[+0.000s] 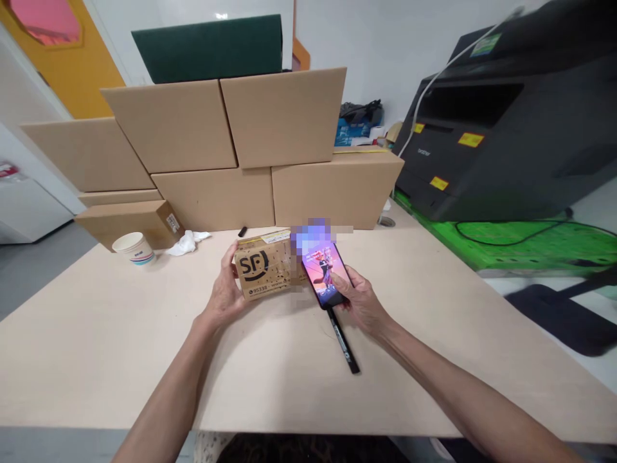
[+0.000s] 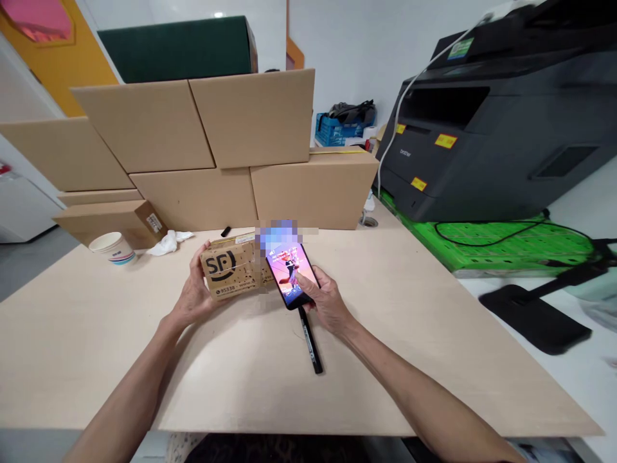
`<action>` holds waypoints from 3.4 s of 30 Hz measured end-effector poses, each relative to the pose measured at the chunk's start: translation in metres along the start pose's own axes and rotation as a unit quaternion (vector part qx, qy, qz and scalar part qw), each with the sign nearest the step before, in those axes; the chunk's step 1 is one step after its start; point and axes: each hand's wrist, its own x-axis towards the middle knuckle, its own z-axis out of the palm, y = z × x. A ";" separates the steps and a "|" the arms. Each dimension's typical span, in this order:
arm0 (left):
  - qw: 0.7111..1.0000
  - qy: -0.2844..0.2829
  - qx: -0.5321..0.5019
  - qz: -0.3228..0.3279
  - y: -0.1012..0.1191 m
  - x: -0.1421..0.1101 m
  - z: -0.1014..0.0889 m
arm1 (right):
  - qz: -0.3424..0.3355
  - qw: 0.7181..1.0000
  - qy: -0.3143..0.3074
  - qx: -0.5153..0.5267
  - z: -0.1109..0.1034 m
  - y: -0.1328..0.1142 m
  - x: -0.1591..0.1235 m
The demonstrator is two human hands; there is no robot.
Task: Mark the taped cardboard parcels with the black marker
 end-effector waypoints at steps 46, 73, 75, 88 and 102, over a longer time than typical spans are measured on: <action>0.590 -0.101 -0.731 -0.329 0.140 0.001 0.066 | -0.448 0.824 0.004 -0.347 -0.021 -0.026 -0.034; 0.558 -0.193 -0.722 -0.362 0.146 -0.049 0.084 | -0.546 0.649 -0.062 -0.527 -0.011 -0.009 -0.039; 0.559 -0.192 -0.718 -0.368 0.148 -0.048 0.083 | -0.549 0.645 -0.067 -0.526 -0.011 -0.008 -0.039; 0.538 -0.155 -0.726 -0.399 0.147 -0.038 0.073 | -0.546 0.670 -0.072 -0.499 -0.021 -0.009 -0.027; 0.559 -0.062 -0.728 -0.392 0.152 -0.013 0.048 | -0.554 0.681 -0.094 -0.470 -0.024 -0.010 -0.026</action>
